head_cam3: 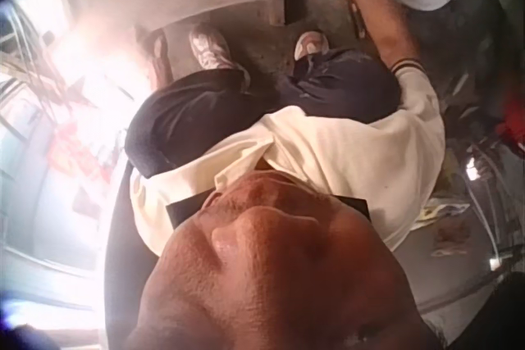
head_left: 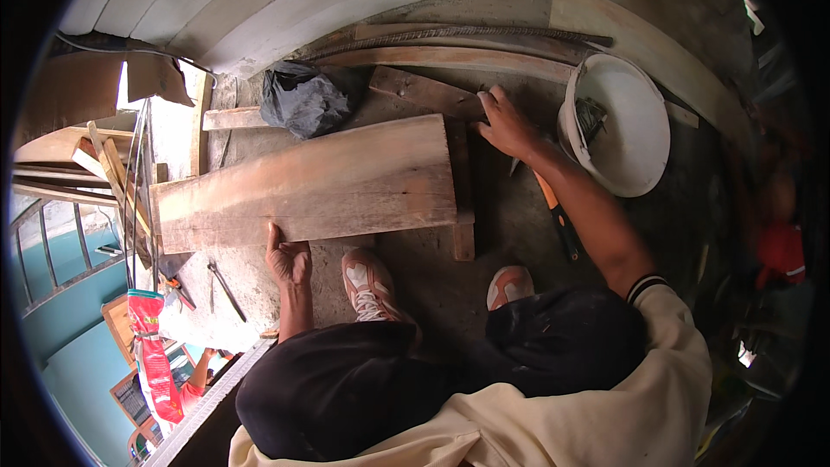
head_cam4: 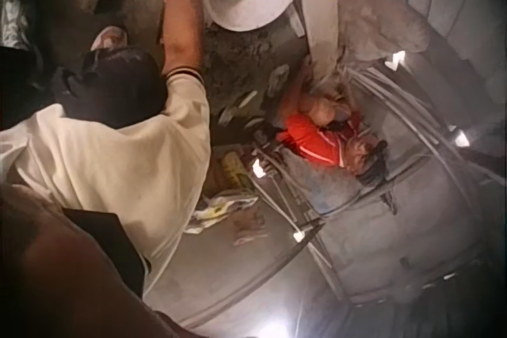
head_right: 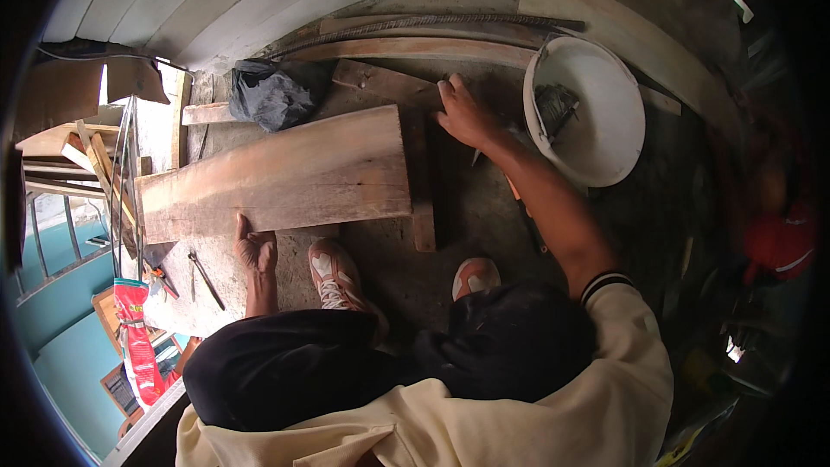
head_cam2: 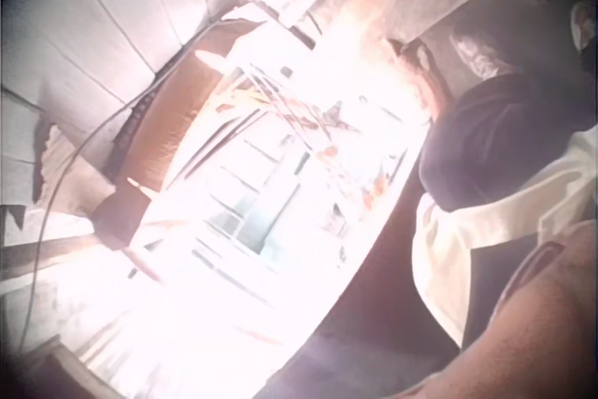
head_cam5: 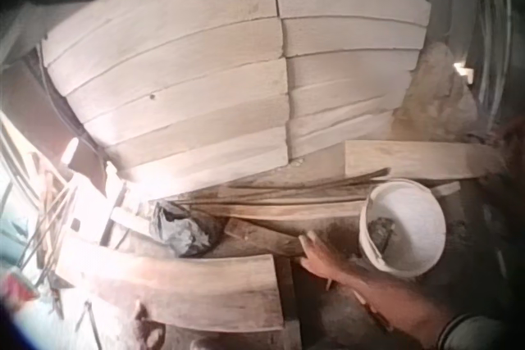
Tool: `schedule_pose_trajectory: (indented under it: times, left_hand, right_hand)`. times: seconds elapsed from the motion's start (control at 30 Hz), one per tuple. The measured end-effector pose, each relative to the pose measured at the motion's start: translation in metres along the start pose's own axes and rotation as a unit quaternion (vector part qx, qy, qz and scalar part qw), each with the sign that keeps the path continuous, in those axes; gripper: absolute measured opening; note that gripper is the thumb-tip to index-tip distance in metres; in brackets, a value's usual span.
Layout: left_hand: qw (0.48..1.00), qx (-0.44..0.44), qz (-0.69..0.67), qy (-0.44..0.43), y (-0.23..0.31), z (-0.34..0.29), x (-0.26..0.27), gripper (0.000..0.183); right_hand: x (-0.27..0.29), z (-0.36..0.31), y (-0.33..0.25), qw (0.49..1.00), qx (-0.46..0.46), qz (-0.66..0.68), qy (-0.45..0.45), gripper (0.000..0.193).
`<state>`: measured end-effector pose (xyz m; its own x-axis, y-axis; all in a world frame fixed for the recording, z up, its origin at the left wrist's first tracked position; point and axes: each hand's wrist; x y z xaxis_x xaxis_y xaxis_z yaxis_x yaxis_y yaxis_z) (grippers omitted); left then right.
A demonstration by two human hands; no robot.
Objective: The person assembles a small wooden frame by positioning planks and nailing them together with a hammer. They repeatedly adjust the pieces, retrieve nails from a bucket, and hammer them into place while working on a concrete floor.
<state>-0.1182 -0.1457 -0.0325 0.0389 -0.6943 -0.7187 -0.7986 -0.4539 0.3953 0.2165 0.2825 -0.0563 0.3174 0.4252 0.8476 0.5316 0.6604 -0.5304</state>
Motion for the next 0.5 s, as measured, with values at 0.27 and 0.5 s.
schedule_pose_trajectory:
  times: [0.27, 0.5]
  left_hand:
    - [0.997, 0.007, -0.038, -0.063, -0.001, -0.017, -0.018, 0.026]
    - [0.987, 0.056, -0.054, -0.138, 0.005, -0.019, -0.026, 0.031]
  right_hand:
    - [0.037, -0.092, -0.003, 0.948, -0.162, 0.274, 0.028, 0.063]
    - [0.039, -0.19, -0.089, 0.713, -0.254, 0.646, -0.098, 0.059]
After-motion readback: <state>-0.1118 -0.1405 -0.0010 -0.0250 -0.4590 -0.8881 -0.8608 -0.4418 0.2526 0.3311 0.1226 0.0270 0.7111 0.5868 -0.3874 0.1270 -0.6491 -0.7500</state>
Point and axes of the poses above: each hand's wrist, its own z-axis towards the middle knuckle, its own x-axis out of the back of the hand, y = z × x, and after that the axes turned 4 degrees about x, right-handed
